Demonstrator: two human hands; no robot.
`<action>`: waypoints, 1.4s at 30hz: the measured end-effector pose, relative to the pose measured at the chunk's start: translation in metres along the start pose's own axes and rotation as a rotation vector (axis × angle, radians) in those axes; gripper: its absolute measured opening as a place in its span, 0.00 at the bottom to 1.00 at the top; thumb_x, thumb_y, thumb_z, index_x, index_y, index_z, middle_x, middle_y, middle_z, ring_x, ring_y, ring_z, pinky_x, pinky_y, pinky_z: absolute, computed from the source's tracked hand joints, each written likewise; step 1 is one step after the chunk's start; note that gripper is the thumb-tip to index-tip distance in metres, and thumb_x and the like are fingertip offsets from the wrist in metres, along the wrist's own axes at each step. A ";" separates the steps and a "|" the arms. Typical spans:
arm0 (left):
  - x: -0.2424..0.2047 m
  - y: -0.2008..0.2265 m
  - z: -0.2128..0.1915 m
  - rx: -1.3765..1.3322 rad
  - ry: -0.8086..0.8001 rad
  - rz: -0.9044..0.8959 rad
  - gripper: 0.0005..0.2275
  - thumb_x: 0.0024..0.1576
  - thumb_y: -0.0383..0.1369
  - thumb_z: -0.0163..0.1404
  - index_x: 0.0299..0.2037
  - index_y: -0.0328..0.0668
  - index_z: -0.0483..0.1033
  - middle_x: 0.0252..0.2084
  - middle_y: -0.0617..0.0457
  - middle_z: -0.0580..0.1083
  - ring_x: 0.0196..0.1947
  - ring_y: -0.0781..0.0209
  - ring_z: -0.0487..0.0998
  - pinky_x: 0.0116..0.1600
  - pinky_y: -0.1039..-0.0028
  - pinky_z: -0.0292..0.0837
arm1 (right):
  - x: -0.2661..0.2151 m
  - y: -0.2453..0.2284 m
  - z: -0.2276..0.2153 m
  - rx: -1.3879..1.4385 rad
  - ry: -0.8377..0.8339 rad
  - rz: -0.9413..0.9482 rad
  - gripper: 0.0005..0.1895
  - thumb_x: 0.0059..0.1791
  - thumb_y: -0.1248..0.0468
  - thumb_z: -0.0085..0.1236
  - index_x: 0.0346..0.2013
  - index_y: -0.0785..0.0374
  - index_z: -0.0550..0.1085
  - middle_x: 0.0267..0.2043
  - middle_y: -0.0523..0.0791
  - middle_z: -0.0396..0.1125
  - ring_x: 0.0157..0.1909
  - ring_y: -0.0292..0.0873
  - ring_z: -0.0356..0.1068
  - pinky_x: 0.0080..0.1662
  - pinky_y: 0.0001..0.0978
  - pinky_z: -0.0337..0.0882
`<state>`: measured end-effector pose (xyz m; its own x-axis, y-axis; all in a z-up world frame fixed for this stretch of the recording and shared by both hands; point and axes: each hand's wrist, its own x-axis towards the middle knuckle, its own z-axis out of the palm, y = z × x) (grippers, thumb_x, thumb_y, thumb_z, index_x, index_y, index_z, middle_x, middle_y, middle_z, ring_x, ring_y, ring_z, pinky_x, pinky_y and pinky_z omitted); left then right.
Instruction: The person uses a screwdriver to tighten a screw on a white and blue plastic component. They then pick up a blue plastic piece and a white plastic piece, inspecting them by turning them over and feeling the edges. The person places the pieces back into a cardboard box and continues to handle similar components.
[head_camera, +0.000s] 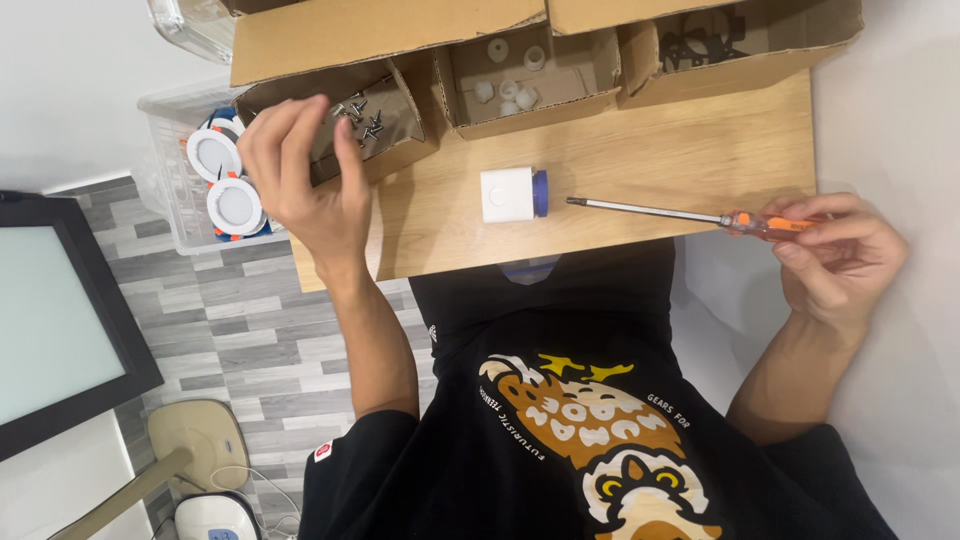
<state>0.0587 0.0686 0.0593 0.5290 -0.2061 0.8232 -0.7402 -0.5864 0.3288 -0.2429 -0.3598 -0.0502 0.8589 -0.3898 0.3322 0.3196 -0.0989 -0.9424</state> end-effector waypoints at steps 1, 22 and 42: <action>-0.005 0.002 0.000 -0.002 -0.001 0.000 0.04 0.69 0.23 0.58 0.51 0.32 0.80 0.49 0.45 0.78 0.50 0.44 0.76 0.59 0.58 0.75 | 0.000 0.001 0.000 -0.001 0.001 0.001 0.11 0.55 0.73 0.65 0.45 0.60 0.71 0.56 0.52 0.68 0.59 0.61 0.77 0.61 0.62 0.86; -0.062 0.059 0.055 -0.329 -0.557 0.073 0.24 0.62 0.50 0.63 0.57 0.39 0.77 0.57 0.47 0.78 0.52 0.50 0.80 0.56 0.60 0.72 | 0.026 -0.005 0.052 0.025 0.187 0.135 0.20 0.66 0.49 0.55 0.58 0.58 0.57 0.48 0.59 0.66 0.41 0.68 0.75 0.39 0.49 0.80; -0.067 0.066 0.046 -0.490 -0.586 0.148 0.11 0.68 0.35 0.62 0.46 0.36 0.77 0.65 0.37 0.74 0.66 0.35 0.74 0.67 0.47 0.75 | 0.014 0.004 0.047 -0.008 0.195 0.166 0.17 0.68 0.55 0.55 0.59 0.61 0.59 0.50 0.60 0.66 0.47 0.58 0.74 0.44 0.50 0.84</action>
<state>-0.0065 0.0079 0.0041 0.4421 -0.7157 0.5407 -0.8471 -0.1350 0.5140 -0.2107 -0.3228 -0.0476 0.8059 -0.5701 0.1597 0.1767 -0.0260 -0.9839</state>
